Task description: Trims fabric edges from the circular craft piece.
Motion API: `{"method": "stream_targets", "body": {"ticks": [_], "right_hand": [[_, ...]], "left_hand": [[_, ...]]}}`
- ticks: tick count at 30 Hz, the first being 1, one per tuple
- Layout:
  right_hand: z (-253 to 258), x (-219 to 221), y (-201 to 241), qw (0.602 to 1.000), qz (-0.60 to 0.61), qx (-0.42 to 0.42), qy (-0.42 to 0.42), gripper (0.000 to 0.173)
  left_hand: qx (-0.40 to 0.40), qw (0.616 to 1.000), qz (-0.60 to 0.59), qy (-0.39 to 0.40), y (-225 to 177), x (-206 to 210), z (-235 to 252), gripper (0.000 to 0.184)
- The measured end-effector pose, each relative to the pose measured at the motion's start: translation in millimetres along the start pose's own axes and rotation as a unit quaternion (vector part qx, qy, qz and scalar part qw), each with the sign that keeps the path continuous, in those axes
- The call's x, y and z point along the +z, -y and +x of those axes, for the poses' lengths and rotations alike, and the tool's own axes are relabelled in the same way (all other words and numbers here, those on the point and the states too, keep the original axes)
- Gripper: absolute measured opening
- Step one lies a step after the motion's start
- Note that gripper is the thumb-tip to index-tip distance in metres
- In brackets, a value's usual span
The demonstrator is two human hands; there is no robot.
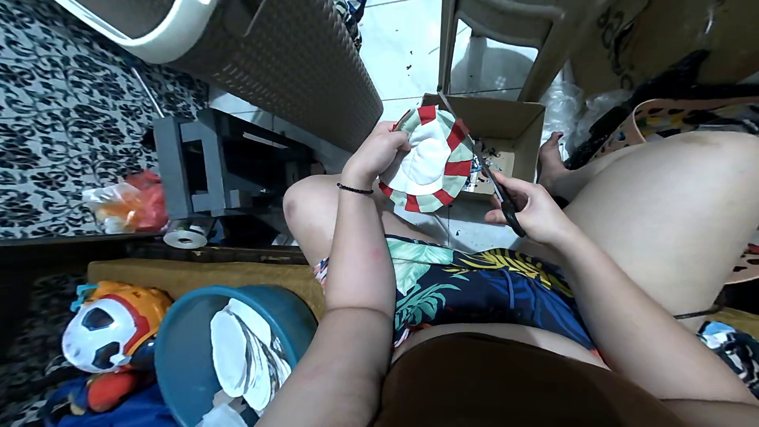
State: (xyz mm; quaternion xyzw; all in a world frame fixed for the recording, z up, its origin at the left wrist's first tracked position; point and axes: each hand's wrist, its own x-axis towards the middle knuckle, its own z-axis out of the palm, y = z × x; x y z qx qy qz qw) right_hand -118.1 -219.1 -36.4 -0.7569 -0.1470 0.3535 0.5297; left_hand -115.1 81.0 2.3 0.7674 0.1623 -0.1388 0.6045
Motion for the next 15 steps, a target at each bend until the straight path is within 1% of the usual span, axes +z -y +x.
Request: {"method": "stream_targets", "body": {"ticks": [5,9,15], "right_hand": [[-1,-7,2,1.0,-0.029,0.004,-0.006,0.083],[-4,-12,5,0.999,-0.028,0.026,0.001,0.082],[-2,-14,5,1.0,-0.021,0.021,-0.005,0.082]], "left_hand": [[-0.008,1.0,0.022,0.007,-1,-6,3,0.019],[-0.028,0.998,0.051,0.017,-4,-9,7,0.019],[-0.035,0.995,0.069,0.058,-22,-15,25,0.024]]}}
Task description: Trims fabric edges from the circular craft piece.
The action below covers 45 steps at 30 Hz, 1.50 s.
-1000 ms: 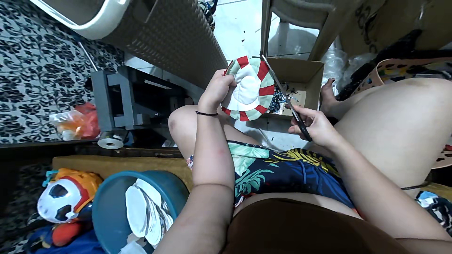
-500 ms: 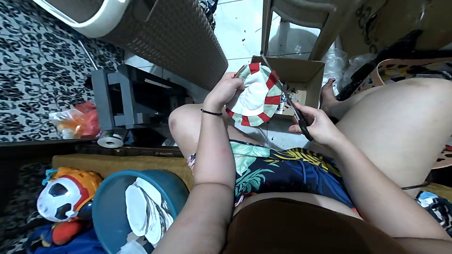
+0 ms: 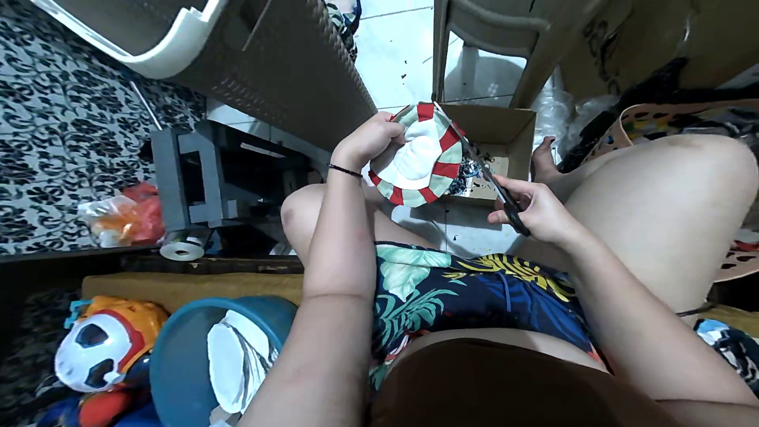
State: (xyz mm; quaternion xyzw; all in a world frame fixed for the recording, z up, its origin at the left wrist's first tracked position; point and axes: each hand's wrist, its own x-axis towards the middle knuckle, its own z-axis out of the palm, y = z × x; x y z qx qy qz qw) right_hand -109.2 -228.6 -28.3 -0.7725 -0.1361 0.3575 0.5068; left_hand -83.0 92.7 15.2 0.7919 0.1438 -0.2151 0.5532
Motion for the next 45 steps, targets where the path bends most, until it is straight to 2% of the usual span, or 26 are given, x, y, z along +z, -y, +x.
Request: {"method": "stream_targets", "body": {"ticks": [5,8,11,16,20,35,40,45], "right_hand": [[5,1,4,1.0,0.001,0.02,-0.007,0.089],[9,-1,2,1.0,0.012,0.0,-0.017,0.091],[11,-2,2,1.0,0.018,-0.007,-0.021,0.091],[13,0,6,0.999,0.025,-0.004,-0.021,0.088],[13,0,4,1.0,0.017,-0.007,-0.019,0.085],[5,-8,1,0.999,0.013,0.001,-0.031,0.077],[8,-7,-4,0.999,-0.007,-0.015,0.028,0.094],[9,1,-1,0.998,-0.003,-0.023,0.05,0.101]], "left_hand": [[0.037,0.997,0.04,0.055,-16,0,18,0.024],[0.051,0.996,0.033,0.066,-19,4,24,0.026],[0.041,0.997,0.024,0.069,-18,5,25,0.023],[0.03,0.997,0.026,0.064,-11,4,21,0.03],[0.027,0.997,0.024,0.069,-7,4,21,0.027],[0.034,0.993,0.09,0.066,-4,-5,22,0.03],[0.059,0.994,0.069,0.063,-3,-6,22,0.03],[0.114,0.992,-0.003,0.057,4,-5,28,0.025]]}}
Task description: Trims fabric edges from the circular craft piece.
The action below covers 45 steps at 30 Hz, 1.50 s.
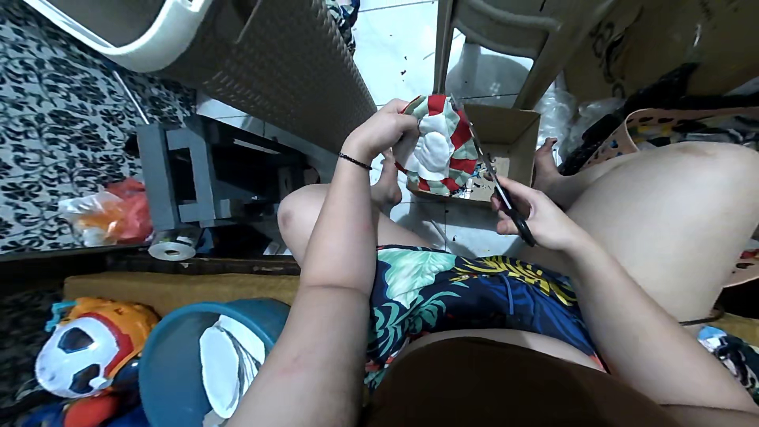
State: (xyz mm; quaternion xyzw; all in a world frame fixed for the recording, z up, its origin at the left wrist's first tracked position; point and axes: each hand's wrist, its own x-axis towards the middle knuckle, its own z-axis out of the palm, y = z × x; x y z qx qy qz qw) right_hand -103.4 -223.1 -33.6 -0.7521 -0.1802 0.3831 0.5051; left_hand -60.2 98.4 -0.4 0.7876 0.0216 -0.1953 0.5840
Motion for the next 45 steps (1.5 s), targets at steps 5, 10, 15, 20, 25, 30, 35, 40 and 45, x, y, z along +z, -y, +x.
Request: {"method": "stream_targets", "body": {"ticks": [5,10,15,20,25,30,35,40,45], "right_hand": [[1,0,2,0.999,-0.003,-0.028,-0.019,0.104],[-1,0,1,0.998,-0.025,-0.031,-0.041,0.105],[4,1,0,0.992,0.042,-0.036,-0.113,0.076],[13,-3,13,0.972,0.113,-0.109,-0.175,0.068],[14,-1,15,0.966,0.128,-0.14,-0.177,0.071],[15,2,15,0.953,0.122,-0.181,-0.208,0.072],[15,8,24,0.945,0.132,-0.193,-0.228,0.07],[19,16,27,0.934,0.094,-0.157,-0.307,0.062],[23,4,26,0.864,0.236,-0.171,-0.411,0.059]], "left_hand": [[-0.026,1.0,-0.011,0.0,-1,4,0,0.026],[-0.038,0.999,-0.011,0.005,1,6,1,0.027],[0.026,0.999,-0.012,0.037,5,7,1,0.029],[0.188,0.973,-0.003,0.136,15,13,10,0.034],[0.218,0.965,-0.021,0.146,18,19,15,0.035],[0.214,0.967,-0.015,0.139,18,24,17,0.035],[0.152,0.981,0.014,0.117,17,33,17,0.029],[0.133,0.984,0.037,0.116,13,43,16,0.017],[0.094,0.919,-0.382,0.035,17,72,6,0.053]]}}
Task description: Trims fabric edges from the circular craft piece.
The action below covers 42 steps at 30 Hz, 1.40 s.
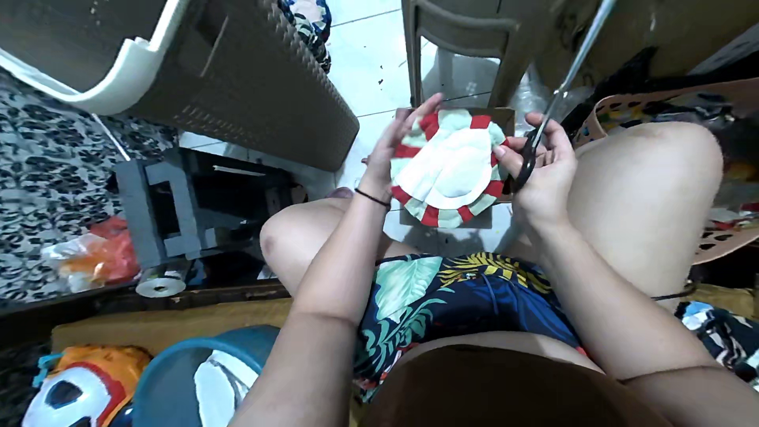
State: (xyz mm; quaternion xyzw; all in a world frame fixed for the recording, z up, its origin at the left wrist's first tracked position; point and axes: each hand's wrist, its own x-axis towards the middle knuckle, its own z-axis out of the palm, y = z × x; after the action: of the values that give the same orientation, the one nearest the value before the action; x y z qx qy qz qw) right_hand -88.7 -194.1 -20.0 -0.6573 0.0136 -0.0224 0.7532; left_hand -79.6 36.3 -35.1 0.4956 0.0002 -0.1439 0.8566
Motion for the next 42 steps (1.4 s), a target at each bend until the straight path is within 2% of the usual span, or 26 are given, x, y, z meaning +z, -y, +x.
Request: {"method": "stream_targets", "body": {"ticks": [1,2,3,6,8,13,17,21,25,27,32,35,38,42], "right_hand": [[3,-1,0,0.999,0.033,0.004,-0.038,0.057],[6,-1,1,0.995,0.06,0.013,-0.073,0.054],[9,-1,2,0.991,0.079,0.027,-0.1,0.05],[10,-3,-2,0.985,0.092,0.088,-0.12,0.048],[5,0,-5,0.982,0.089,0.131,-0.106,0.052],[1,1,-3,0.987,0.067,0.139,-0.04,0.058],[2,0,-1,0.991,0.044,0.123,-0.011,0.057],[3,-1,-3,0.992,0.033,0.123,0.006,0.056],[5,-2,-2,0.992,0.032,0.123,-0.008,0.054],[5,-3,-2,0.993,0.023,0.114,-0.009,0.055],[-1,-5,-5,0.994,0.03,0.106,-0.008,0.055],[-3,-2,-7,0.991,0.063,0.117,-0.031,0.05],[-5,0,-8,0.99,0.066,0.12,-0.04,0.053],[-6,0,-6,0.992,0.043,0.116,-0.026,0.056]], "left_hand": [[-0.018,0.99,-0.107,-0.091,5,19,-6,0.064],[-0.047,0.976,-0.141,-0.161,7,39,-11,0.075],[-0.062,0.968,-0.179,-0.161,16,50,-13,0.084],[-0.052,0.954,-0.292,-0.046,40,62,-5,0.109],[-0.042,0.946,-0.321,-0.007,44,65,0,0.116],[-0.038,0.941,-0.331,-0.053,43,59,0,0.059],[-0.027,0.947,-0.311,-0.076,37,51,-3,0.042],[-0.007,0.966,-0.251,-0.058,31,44,-5,0.028],[-0.048,0.987,-0.134,-0.079,21,46,-10,0.028],[-0.04,0.992,-0.098,-0.065,21,44,-12,0.029],[0.064,0.979,-0.178,0.074,32,40,-14,0.03],[0.078,0.987,-0.141,0.023,27,62,-17,0.041],[0.064,0.997,-0.02,-0.042,20,80,-23,0.038],[0.04,0.992,0.037,-0.113,28,82,-17,0.026]]}}
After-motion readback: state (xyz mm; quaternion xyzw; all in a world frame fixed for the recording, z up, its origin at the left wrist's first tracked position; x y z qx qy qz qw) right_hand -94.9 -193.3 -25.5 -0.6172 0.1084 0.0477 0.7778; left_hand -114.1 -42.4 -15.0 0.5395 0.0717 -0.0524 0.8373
